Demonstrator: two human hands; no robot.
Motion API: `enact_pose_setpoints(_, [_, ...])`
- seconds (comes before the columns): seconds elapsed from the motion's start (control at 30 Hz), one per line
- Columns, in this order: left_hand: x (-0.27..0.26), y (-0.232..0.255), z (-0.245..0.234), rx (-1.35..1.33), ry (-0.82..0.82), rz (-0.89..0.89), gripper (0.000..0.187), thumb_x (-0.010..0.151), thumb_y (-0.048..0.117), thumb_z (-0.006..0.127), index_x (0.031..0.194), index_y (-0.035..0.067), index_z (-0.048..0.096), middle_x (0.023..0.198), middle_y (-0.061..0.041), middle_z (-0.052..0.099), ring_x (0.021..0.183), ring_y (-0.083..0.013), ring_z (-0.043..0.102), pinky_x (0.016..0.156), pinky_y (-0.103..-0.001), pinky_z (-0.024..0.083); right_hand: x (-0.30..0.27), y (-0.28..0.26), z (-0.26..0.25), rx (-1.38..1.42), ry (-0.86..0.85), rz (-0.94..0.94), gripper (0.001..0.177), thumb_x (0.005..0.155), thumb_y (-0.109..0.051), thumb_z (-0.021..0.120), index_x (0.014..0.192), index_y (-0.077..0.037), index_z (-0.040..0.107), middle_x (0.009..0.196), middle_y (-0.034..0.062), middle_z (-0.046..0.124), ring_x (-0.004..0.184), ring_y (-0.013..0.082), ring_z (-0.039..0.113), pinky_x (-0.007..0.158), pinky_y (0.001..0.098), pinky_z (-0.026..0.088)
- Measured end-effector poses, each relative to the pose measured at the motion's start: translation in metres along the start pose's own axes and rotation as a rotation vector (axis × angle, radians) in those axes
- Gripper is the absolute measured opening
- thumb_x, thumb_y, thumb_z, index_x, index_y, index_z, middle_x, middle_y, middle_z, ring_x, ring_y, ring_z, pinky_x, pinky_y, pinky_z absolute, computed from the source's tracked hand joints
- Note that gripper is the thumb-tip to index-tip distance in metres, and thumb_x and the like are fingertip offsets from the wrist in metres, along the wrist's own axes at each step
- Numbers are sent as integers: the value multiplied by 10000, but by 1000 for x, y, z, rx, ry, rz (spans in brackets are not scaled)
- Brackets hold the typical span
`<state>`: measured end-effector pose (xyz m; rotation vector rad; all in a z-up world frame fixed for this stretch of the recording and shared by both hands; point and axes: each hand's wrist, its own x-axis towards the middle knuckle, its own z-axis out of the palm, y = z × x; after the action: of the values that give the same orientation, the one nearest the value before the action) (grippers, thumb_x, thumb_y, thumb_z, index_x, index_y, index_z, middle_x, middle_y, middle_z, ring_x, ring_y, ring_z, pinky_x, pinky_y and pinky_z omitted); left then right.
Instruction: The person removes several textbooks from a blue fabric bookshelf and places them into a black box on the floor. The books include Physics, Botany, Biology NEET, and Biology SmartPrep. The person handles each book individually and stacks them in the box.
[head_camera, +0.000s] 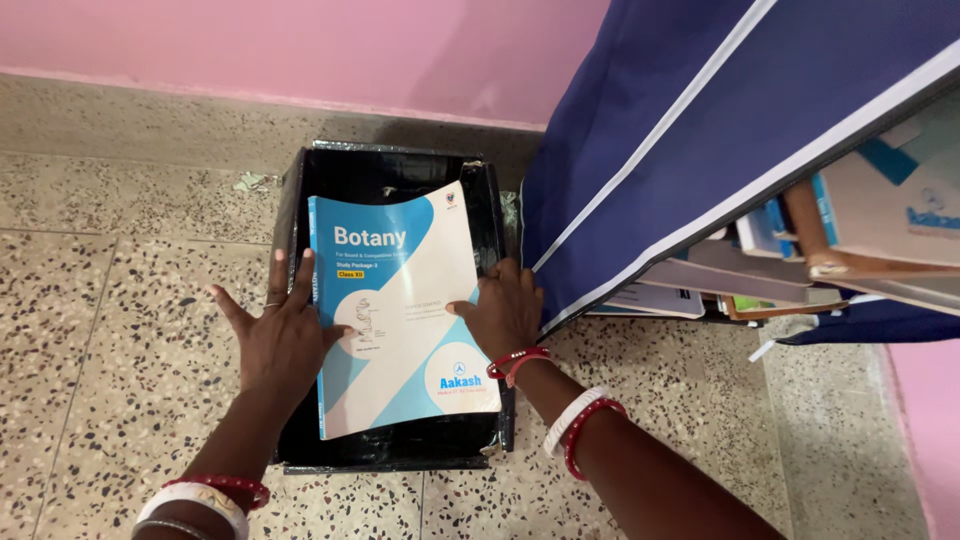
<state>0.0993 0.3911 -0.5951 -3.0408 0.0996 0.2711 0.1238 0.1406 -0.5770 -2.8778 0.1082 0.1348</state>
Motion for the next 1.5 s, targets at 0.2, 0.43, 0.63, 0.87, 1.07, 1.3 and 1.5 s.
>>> enact_pose_setpoints(0.2, [6,4,18,-24,-11,13,470,891,592,569,904,165,766,1740,38,95,1604,-183,-92,1088,-825,-67,5,8,25,-29,-11,27,547,736,-476,852,1025,-24,750,1217,73,572,1132,273,507,954,457,421])
enact_pose_setpoints(0.43, [3,17,39,29,-71,-103,496,931,556,572,1077,110,734,1760,-53,24,1602,-285,-85,1090,-807,15,7,18,38,-98,-141,54,686,740,-606,823,1048,-4,712,1294,156,516,1219,340,469,1000,514,410])
enact_pose_setpoints(0.63, [-1,43,26,-36,-25,-51,623,940,519,558,1399,99,534,1722,-54,-4,1581,-316,-58,1085,-818,44,-15,21,33,-131,-150,-27,727,778,-552,803,1235,-13,630,1335,196,485,1243,381,437,988,551,388])
enact_pose_setpoints(0.87, [-22,80,-13,-109,57,51,702,924,474,581,1507,125,406,1701,-48,38,1569,-312,-30,1090,-824,48,-33,20,-1,-58,17,-191,693,821,-484,769,1295,-5,604,1340,233,497,1272,398,431,988,575,361])
enact_pose_setpoints(1.07, [-35,100,-59,-117,80,95,733,924,488,585,1536,161,347,1699,-41,27,1563,-309,-30,1091,-827,60,-45,21,-57,-77,182,-322,701,814,-450,771,1297,25,590,1330,281,494,1259,423,430,999,582,344])
enact_pose_setpoints(1.3, [-47,119,-122,-97,129,131,772,906,508,595,1546,189,302,1697,-33,39,1562,-310,-15,1099,-825,57,-69,25,-128,-38,239,-287,647,861,-420,744,1302,24,581,1143,184,548,1115,358,503,962,520,390])
enact_pose_setpoints(1.5, [-75,140,-174,-202,174,126,861,865,503,649,1570,176,280,1697,-56,69,1562,-346,-36,1082,-832,49,-90,37,-192,-39,252,-238,496,898,-377,706,1218,-7,623,1126,166,553,1076,329,514,914,494,412])
